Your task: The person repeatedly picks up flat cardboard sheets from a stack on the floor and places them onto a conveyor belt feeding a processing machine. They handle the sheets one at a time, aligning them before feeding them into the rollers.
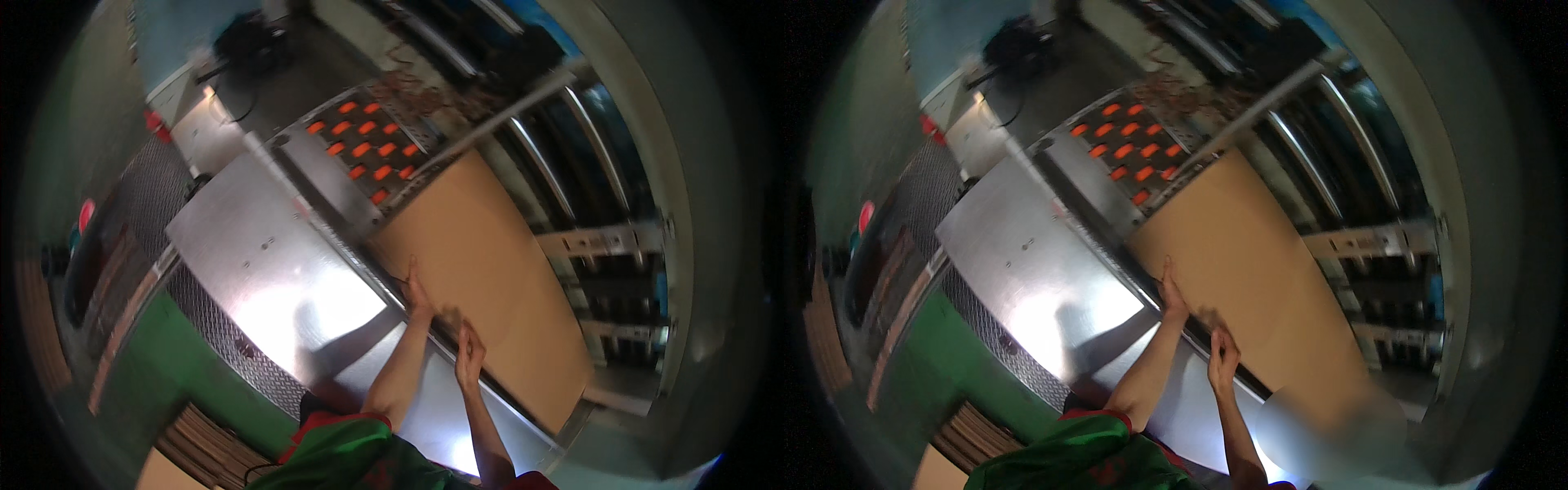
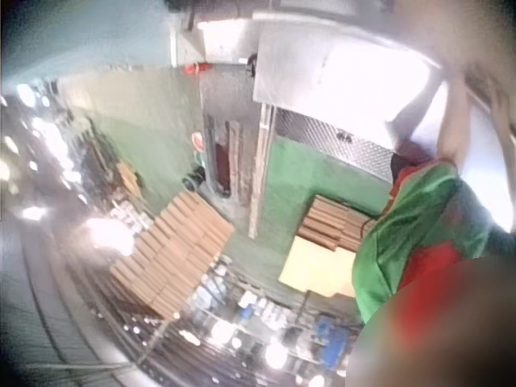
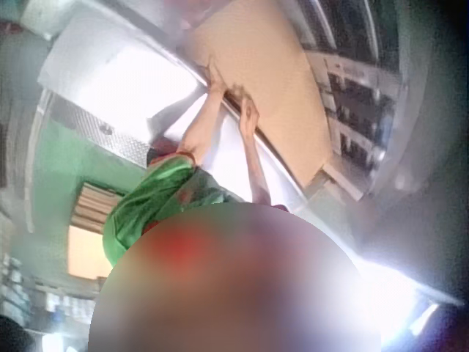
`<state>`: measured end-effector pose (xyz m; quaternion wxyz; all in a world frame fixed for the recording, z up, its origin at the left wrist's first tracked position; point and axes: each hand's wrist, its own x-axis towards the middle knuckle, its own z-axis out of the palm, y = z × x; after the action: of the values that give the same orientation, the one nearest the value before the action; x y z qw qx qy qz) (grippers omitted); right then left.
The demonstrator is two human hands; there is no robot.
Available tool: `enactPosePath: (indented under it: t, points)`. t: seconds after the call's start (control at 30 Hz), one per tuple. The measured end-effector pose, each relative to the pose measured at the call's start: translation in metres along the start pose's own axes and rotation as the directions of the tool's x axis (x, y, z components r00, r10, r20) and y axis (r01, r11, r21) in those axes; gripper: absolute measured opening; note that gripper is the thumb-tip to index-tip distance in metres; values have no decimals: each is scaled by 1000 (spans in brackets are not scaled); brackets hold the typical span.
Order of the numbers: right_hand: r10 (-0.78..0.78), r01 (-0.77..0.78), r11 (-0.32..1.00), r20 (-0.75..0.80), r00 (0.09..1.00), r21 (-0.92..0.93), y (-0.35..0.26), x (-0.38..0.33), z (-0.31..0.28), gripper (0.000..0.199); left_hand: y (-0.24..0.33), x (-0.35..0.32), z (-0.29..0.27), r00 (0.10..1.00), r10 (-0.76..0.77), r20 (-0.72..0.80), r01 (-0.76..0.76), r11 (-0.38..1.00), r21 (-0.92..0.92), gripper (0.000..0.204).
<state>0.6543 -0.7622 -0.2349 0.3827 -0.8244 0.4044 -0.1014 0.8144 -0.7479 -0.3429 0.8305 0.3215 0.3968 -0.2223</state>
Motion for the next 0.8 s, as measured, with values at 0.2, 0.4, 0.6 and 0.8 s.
enactPosePath:
  t: [0.2,0.4,0.6,0.8]
  points:
    - [469,-379,861,-242,849,340,134,-121,-53,60,-15,26,-19,875,-26,484,28,1000,4,82]
    - [778,-112,473,-354,519,874,223,-104,-93,67,-22,21,-15,872,21,489,-61,996,65,78]
    - [728,320,5,-223,648,947,294,-44,-132,76,-89,-44,-37,860,-257,440,82,922,379,80]
    - [778,274,-164,-46,627,948,327,-8,-140,84,-113,-78,-39,828,-326,456,64,863,502,84]
